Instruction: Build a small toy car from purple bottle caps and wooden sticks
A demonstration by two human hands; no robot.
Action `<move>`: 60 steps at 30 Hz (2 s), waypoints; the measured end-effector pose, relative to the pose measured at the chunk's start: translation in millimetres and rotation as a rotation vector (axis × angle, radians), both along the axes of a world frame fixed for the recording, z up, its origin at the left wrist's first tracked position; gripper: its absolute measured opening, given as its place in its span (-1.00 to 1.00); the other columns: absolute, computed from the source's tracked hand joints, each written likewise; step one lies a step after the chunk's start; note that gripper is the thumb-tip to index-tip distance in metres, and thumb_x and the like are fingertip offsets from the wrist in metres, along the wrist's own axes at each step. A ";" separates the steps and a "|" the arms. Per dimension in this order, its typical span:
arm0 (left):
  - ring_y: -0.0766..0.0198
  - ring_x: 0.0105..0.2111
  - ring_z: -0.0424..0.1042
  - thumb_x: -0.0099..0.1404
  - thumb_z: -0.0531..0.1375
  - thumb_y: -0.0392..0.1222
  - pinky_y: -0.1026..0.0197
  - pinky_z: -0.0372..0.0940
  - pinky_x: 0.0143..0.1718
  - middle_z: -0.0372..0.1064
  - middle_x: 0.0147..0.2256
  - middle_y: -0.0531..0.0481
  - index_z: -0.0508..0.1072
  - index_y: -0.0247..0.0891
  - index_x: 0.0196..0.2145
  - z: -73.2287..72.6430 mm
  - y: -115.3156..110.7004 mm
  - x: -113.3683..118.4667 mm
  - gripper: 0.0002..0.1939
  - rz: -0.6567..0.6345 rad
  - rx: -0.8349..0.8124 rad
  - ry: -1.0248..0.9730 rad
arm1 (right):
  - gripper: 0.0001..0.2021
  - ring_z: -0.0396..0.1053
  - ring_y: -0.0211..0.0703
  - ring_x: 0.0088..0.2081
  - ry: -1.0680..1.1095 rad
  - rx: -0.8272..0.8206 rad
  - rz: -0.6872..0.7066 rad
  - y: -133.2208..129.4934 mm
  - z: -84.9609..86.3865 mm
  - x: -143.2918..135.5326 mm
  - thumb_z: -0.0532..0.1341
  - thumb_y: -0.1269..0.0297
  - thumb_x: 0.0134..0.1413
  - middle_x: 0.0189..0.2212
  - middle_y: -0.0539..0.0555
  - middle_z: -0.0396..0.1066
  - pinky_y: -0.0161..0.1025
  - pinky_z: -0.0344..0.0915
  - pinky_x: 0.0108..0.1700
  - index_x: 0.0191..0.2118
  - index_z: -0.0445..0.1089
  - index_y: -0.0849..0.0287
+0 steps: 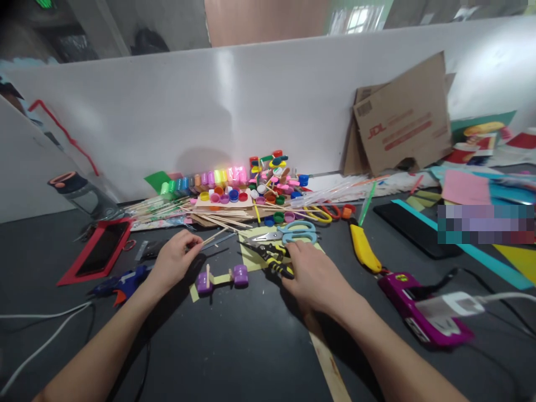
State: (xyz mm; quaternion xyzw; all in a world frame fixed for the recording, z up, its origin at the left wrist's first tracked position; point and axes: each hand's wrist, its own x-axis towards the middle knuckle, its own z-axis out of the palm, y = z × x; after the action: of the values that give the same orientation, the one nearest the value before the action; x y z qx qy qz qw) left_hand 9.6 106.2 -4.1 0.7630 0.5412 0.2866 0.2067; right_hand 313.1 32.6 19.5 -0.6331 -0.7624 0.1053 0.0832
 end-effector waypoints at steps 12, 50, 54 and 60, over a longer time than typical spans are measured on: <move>0.36 -0.47 0.26 0.22 0.24 0.00 0.30 0.17 -0.40 0.35 -0.45 0.08 0.49 -0.28 -0.40 64.1 -44.6 22.7 -0.73 -0.145 -0.411 -0.444 | -0.70 0.45 -0.13 -0.34 0.621 -0.010 0.117 9.5 36.4 -40.5 0.13 0.08 0.27 -0.27 0.11 0.51 -0.21 0.40 -0.31 -0.11 0.48 0.18; 0.38 -0.48 0.33 0.34 0.24 -0.07 0.40 0.28 -0.59 0.33 -0.37 0.05 0.57 -0.17 -0.29 80.5 -83.1 26.5 -0.84 -0.250 -0.395 -0.761 | -0.82 0.41 -0.41 -0.62 1.668 -0.204 0.224 -6.5 68.8 -93.5 0.37 0.30 0.14 -0.54 -0.07 0.48 -0.48 0.39 -0.57 -0.43 0.43 0.23; 0.42 -0.56 0.27 0.32 0.27 -0.08 0.41 0.24 -0.62 0.30 -0.47 0.07 0.58 -0.20 -0.36 79.5 -84.6 28.0 -0.82 -0.249 -0.451 -0.805 | -0.78 0.39 -0.39 -0.63 1.643 -0.204 0.207 -6.8 69.5 -93.3 0.40 0.26 0.09 -0.56 -0.07 0.46 -0.45 0.37 -0.59 -0.45 0.41 0.22; 0.46 -0.62 0.27 0.28 0.30 -0.17 0.43 0.21 -0.65 0.29 -0.54 0.10 0.58 -0.22 -0.45 85.4 -86.6 33.1 -0.84 -0.184 -0.333 -0.787 | -0.78 0.36 -0.38 -0.62 1.571 -0.180 0.241 -7.1 70.8 -91.5 0.40 0.23 0.09 -0.55 -0.08 0.41 -0.42 0.36 -0.59 -0.45 0.42 0.21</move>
State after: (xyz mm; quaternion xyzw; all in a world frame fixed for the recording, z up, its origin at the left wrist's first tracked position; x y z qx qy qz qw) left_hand 42.7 19.7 81.3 0.5970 0.3895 0.4448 0.5422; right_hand 221.6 25.6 90.3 -0.2913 -0.5323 0.5901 0.5325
